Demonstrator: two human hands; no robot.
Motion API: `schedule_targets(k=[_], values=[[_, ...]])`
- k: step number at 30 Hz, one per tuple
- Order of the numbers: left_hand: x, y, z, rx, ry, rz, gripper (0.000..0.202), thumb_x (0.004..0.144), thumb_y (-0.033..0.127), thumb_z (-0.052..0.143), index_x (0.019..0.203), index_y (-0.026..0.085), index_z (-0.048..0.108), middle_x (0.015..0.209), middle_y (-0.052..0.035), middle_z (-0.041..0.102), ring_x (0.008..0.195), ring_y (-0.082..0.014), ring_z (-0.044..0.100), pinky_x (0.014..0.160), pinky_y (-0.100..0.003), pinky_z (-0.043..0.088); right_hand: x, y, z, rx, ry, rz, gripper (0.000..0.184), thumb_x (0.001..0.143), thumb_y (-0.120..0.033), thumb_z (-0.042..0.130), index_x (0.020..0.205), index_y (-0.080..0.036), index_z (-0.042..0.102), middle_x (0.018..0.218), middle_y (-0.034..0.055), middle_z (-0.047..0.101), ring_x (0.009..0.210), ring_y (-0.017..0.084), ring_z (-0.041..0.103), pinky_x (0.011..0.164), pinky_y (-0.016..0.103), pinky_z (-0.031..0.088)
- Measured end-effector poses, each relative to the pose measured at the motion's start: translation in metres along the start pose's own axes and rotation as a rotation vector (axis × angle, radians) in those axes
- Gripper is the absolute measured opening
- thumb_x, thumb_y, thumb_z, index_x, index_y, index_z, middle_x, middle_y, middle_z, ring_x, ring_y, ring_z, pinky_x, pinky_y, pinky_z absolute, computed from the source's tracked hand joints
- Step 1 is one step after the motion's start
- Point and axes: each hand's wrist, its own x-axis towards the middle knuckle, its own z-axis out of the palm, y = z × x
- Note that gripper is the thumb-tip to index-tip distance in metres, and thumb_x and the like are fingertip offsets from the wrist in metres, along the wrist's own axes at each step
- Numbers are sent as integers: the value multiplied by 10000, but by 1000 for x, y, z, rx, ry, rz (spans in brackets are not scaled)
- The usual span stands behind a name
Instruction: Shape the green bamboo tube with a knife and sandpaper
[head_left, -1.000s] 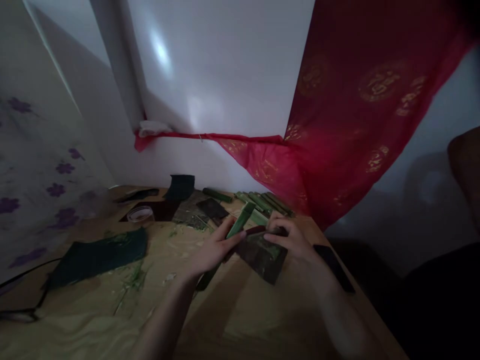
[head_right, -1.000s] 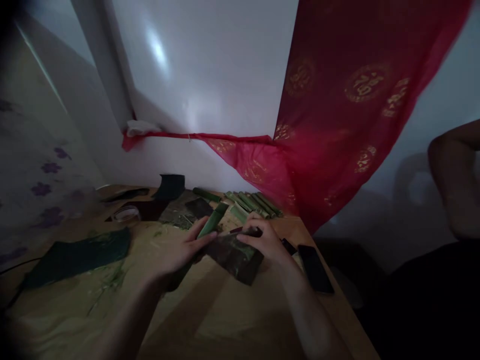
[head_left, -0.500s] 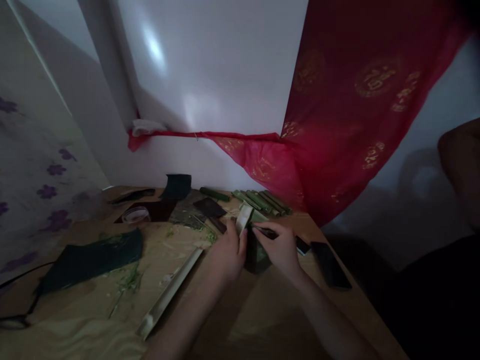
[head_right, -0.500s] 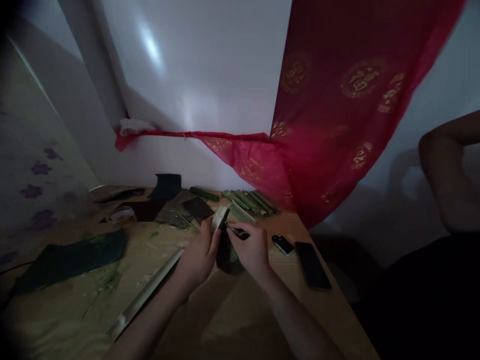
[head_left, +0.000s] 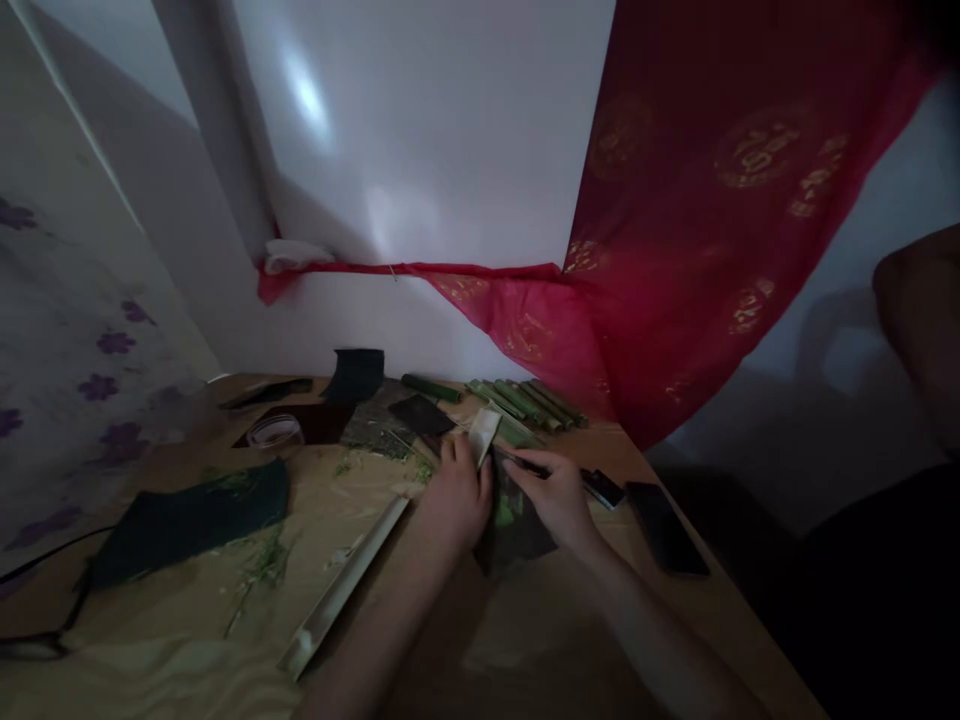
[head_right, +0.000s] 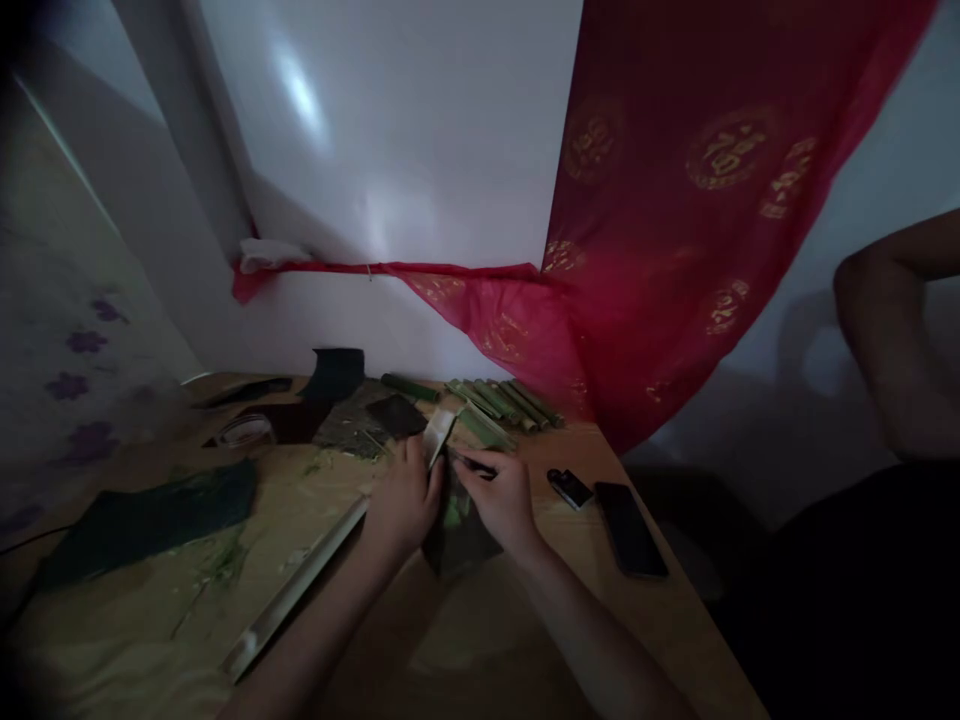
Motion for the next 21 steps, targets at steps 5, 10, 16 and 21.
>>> schedule_targets(k=[5, 10, 16, 21], values=[[21, -27, -5, -534, 16, -70, 306, 860, 443, 592, 1043, 213, 506, 983, -46, 596, 810, -192, 617, 710, -313, 506, 0, -9, -1, 71, -31, 18, 274, 724, -403, 786, 920, -212, 808, 956, 82, 801, 919, 282, 756, 848, 421, 605], [31, -37, -8, -880, 23, -242, 411, 688, 433, 767, 910, 197, 514, 729, 51, 505, 607, -106, 474, 533, -205, 387, -1, -1, -18, 128, -235, -42, 459, 916, -591, 544, 1155, -248, 735, 1202, 74, 739, 1118, 250, 693, 975, 410, 548], [33, -40, -23, -844, 77, -200, 385, 689, 387, 774, 894, 217, 495, 749, 52, 509, 630, -114, 472, 562, -218, 386, -21, 62, -137, -800, 200, -223, 459, 915, -512, 543, 1254, -221, 653, 1233, 128, 694, 1239, 323, 567, 1078, 522, 421], [33, -39, -30, -796, 122, -157, 395, 677, 409, 788, 893, 221, 516, 785, 36, 536, 658, -130, 483, 606, -243, 406, -66, 106, -233, -957, 75, 27, 446, 924, -434, 501, 1280, -201, 634, 1033, 137, 734, 1020, 321, 654, 968, 522, 484]])
